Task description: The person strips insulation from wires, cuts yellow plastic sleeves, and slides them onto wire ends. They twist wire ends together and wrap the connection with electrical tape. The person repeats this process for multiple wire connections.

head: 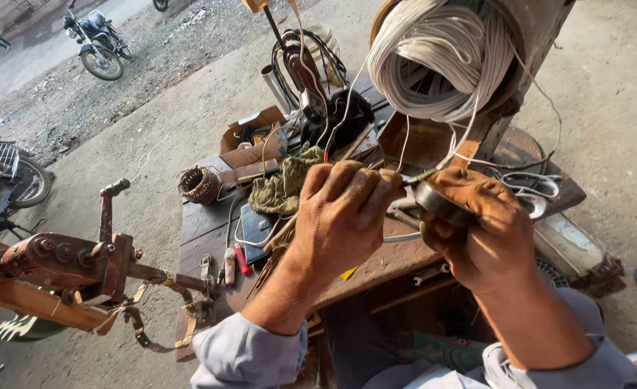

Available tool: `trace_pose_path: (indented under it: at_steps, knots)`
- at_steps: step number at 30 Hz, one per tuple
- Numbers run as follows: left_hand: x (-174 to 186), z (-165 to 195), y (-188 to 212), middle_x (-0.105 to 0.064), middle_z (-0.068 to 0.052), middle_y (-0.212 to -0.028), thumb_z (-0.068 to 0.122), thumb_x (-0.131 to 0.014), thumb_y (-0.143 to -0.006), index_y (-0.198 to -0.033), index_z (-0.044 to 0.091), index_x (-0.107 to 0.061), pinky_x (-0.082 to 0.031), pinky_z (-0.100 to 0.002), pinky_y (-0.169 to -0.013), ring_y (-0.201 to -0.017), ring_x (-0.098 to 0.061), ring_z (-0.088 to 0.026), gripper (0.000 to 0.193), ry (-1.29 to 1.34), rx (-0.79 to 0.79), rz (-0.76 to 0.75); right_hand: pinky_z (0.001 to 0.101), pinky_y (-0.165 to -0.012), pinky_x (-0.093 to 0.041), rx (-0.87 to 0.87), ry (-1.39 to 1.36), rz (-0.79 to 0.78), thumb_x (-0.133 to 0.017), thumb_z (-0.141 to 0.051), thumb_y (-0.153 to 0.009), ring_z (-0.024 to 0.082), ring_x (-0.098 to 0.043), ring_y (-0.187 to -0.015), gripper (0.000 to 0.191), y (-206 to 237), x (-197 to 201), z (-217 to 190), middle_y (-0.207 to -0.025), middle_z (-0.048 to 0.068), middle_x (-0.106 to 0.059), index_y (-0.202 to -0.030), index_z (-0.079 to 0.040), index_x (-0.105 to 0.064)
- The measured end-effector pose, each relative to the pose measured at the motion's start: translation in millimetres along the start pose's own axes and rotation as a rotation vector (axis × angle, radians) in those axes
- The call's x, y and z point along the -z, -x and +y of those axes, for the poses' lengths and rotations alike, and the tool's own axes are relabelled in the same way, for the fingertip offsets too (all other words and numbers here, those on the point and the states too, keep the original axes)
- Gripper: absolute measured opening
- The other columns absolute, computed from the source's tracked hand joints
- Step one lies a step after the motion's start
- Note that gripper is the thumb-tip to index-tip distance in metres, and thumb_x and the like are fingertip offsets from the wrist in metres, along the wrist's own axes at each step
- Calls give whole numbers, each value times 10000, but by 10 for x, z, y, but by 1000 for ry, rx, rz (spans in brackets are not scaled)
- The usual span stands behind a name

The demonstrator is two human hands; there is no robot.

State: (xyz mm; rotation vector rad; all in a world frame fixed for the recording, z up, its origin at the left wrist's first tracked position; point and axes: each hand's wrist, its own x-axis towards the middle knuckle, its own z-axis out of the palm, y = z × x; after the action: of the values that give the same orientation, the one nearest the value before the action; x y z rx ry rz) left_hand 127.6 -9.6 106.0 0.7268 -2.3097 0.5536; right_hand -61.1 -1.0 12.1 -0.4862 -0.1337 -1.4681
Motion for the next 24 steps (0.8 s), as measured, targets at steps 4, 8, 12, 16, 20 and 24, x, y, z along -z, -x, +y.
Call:
trace_pose_path:
  at_steps: [4,8,12,16,20,24]
  knots:
    - [-1,-5,103,-634,-94,-1047,49,-746,-788,-1176,5,-689,-560,-392,-870,-1043,-636,-275,394,111,41,-35,380,-722,-625,-146,328,-171,-656,-126,-989,286,-750,-856,337,42,-9,-76,-1035,257,-732,-1243,95,-628]
    - [20,44,132,-667,-77,-1059,67,-748,-794,-1117,34,-700,-558,-407,-866,-1042,-641,-265,328,108,22,-59,340,-772,-593,190,799,-39,-692,-161,-971,218,-688,-874,371,-19,-101,83,-1037,205,-676,-1226,84,-579]
    - [71,166,102,-687,-58,-1045,93,-751,-849,-1130,34,-719,-476,-425,-810,-1021,-653,-241,289,70,2,-46,225,-733,-510,247,817,108,-579,-242,-1079,90,-591,-850,337,-220,-199,278,-1017,86,-657,-1233,55,-623]
    - [152,125,35,-695,-40,-1030,83,-709,-909,-1149,72,-726,-470,-413,-842,-989,-652,-214,240,114,61,-51,207,-657,-448,191,859,-54,-518,-223,-1107,65,-518,-740,323,-344,-235,193,-871,49,-631,-1092,64,-666]
    - [192,-58,-39,-699,-70,-951,117,-677,-963,-1074,60,-711,-483,-423,-821,-911,-663,-256,129,312,152,-110,195,-666,-494,145,816,-127,-488,-151,-1102,44,-571,-757,266,-230,-165,73,-928,29,-683,-1188,17,-677]
    - [186,-132,-67,-694,-111,-954,164,-668,-1013,-1123,24,-686,-504,-425,-786,-927,-666,-312,179,594,230,-283,190,-740,-525,258,1065,-102,-564,-51,-1088,47,-598,-841,193,-61,14,68,-1053,35,-691,-1251,14,-644]
